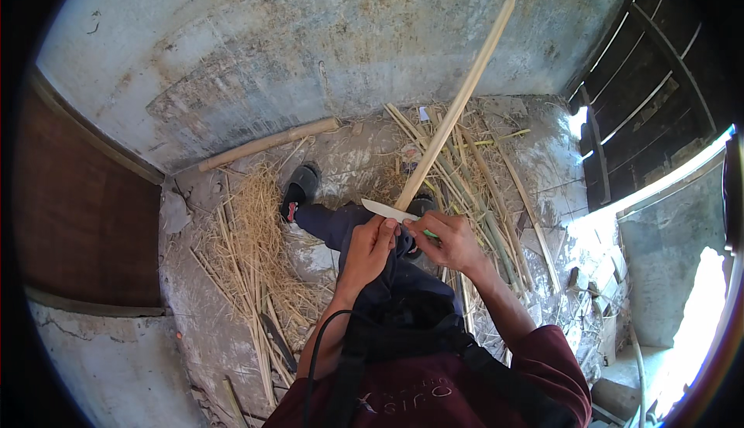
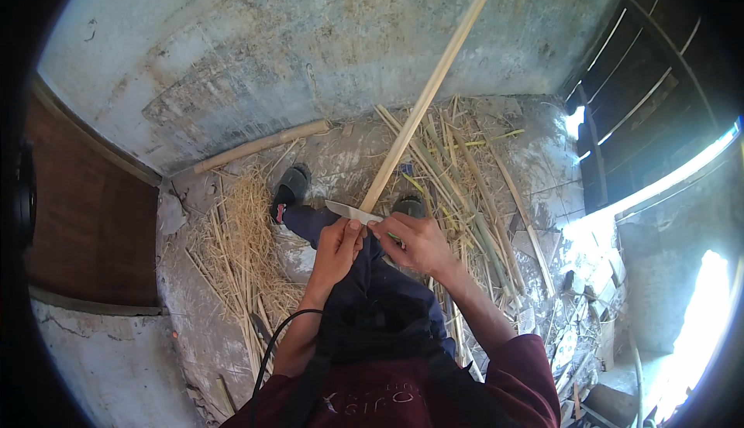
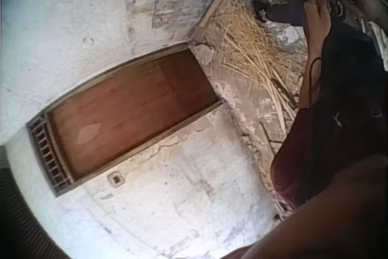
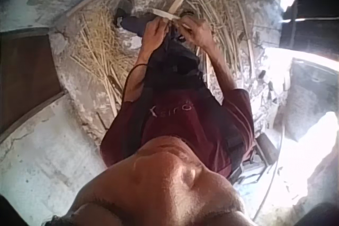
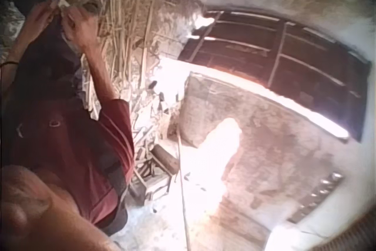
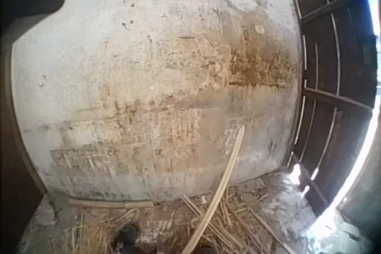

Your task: The person whittles and shapes a long bamboo pole using a knife while sitting on the floor.

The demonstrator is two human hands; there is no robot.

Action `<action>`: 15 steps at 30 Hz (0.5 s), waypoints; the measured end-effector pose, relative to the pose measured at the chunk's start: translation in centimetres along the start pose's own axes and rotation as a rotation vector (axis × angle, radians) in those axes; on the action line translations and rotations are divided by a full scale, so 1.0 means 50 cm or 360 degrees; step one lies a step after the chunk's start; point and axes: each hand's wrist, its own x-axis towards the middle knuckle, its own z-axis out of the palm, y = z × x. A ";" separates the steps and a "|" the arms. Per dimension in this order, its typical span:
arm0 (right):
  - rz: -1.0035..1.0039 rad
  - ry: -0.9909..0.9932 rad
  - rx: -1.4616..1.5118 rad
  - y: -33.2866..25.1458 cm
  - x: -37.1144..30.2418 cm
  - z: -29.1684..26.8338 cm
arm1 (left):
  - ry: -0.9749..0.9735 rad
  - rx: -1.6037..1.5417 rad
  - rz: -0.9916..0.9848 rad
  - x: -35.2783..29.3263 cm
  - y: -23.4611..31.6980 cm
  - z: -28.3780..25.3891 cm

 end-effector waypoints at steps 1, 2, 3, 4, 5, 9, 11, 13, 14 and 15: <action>0.0001 -0.0002 -0.0001 -0.001 0.000 -0.001 | 0.0000 -0.0002 -0.0001 0.001 -0.002 0.003; -0.0027 0.0006 -0.0051 -0.001 0.001 -0.002 | 0.0035 0.0047 0.0059 0.002 -0.003 0.006; -0.0054 0.0013 -0.0101 -0.002 0.002 -0.003 | 0.0070 0.0096 0.0118 0.002 -0.003 0.007; -0.0054 0.0014 -0.0101 -0.004 0.002 -0.005 | 0.0070 0.0096 0.0119 0.002 -0.002 0.006; -0.0072 -0.0005 -0.0185 -0.006 0.001 -0.008 | 0.0066 0.0126 0.0121 0.002 0.003 0.006; -0.0182 -0.0025 -0.0428 0.000 0.000 -0.020 | 0.0057 0.0164 0.0091 0.003 0.001 0.007; -0.0200 -0.0018 -0.0434 0.005 0.000 -0.022 | 0.0060 0.0150 0.0075 0.005 0.004 0.009; -0.0217 -0.0012 -0.0442 0.008 -0.001 -0.026 | 0.0062 0.0134 0.0059 0.008 0.013 0.012; -0.0212 -0.0016 -0.0443 0.008 -0.001 -0.028 | 0.0061 0.0121 0.0026 0.008 0.021 0.014; -0.0207 -0.0019 -0.0444 0.008 -0.002 -0.030 | 0.0061 0.0109 -0.0008 0.008 0.026 0.015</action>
